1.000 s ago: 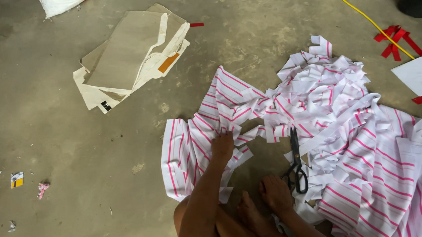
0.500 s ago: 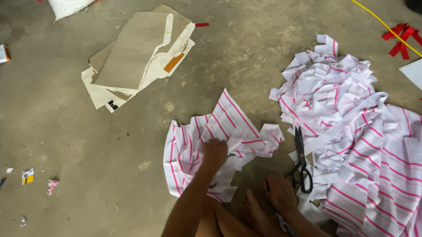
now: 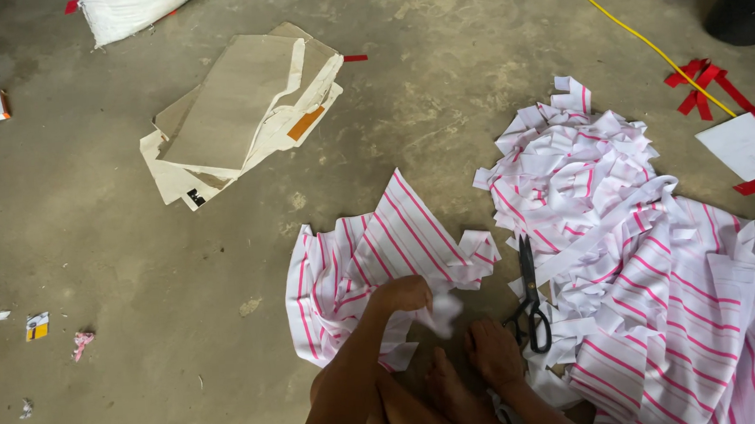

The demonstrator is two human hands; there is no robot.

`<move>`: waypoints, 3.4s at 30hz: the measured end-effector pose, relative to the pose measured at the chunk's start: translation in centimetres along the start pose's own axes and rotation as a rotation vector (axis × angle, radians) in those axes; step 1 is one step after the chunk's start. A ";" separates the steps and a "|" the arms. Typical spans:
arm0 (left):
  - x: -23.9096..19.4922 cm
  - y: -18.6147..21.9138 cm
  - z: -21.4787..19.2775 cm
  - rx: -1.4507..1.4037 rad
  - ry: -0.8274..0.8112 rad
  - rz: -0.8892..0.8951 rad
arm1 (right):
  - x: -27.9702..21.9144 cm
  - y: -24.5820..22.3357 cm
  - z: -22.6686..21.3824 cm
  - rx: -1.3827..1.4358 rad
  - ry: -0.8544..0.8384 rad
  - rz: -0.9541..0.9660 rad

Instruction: Cutting a large piece of striped fabric into long strips using scissors

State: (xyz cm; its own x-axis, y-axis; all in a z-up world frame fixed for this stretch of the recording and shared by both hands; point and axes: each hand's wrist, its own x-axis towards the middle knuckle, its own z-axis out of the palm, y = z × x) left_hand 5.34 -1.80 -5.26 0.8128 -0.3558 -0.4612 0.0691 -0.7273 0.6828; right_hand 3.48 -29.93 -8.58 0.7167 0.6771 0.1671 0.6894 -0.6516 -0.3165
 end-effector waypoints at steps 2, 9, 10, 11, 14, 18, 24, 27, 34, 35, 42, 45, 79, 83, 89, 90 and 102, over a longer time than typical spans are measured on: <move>-2.0 2.9 -0.9 -0.098 0.135 -0.057 | -0.1 0.2 0.5 -0.021 0.049 -0.038; -6.2 5.1 -3.0 0.293 0.430 -0.624 | -0.2 0.0 0.2 0.034 0.137 -0.090; -6.8 3.4 -2.9 0.292 0.435 -0.626 | -0.1 0.5 1.1 0.034 0.140 -0.094; -7.4 1.7 -2.9 0.386 0.481 -0.645 | 0.0 0.9 2.0 0.032 0.131 -0.041; -9.7 0.5 -4.1 0.350 0.434 -0.692 | 2.8 1.5 1.4 0.028 0.189 -0.001; -9.4 -3.5 -1.8 0.479 0.631 -0.595 | 9.1 -2.8 -6.5 -0.244 -0.125 0.149; -7.0 -6.6 0.6 0.578 0.734 -0.486 | 12.1 1.3 -1.7 -0.366 -0.158 -0.100; -4.7 -8.8 0.7 0.369 0.576 -0.667 | 11.1 3.8 1.0 -0.314 -0.238 -0.033; -7.3 -2.2 -2.2 0.337 0.279 -0.697 | 5.5 2.3 -5.2 -0.330 -0.963 -0.007; -7.1 -2.1 -2.7 0.373 0.406 -0.686 | 6.6 0.3 -8.7 -0.216 -0.958 0.018; -6.4 -2.9 -3.7 0.279 0.768 -0.679 | 12.6 3.2 -1.9 -0.300 -0.512 0.030; -7.6 -2.6 -2.6 0.403 0.876 -0.621 | 10.9 5.3 2.2 -0.435 -0.336 -0.233; -8.4 4.2 -5.1 0.055 0.605 -0.552 | 16.7 1.5 0.2 0.109 -0.091 0.068; -8.9 2.9 -4.2 0.122 0.439 -0.618 | 9.8 4.0 1.7 -0.219 -0.164 -0.027; -9.4 1.3 -4.6 0.089 0.425 -0.573 | 4.6 5.6 2.7 -0.171 0.017 -0.409; -9.8 1.4 -4.7 0.023 0.391 -0.565 | 3.9 5.0 1.7 -0.047 -0.142 -0.478; 4.5 3.4 9.8 0.643 0.692 0.352 | 2.5 11.5 -0.6 -0.185 -0.418 0.630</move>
State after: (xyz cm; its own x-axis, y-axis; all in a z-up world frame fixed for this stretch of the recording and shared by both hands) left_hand 3.57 -11.63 -10.60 0.8983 -0.3410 0.2772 -0.3986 -0.8978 0.1871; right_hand 13.24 -35.92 -11.25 0.9053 0.2086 -0.3700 0.1975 -0.9779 -0.0681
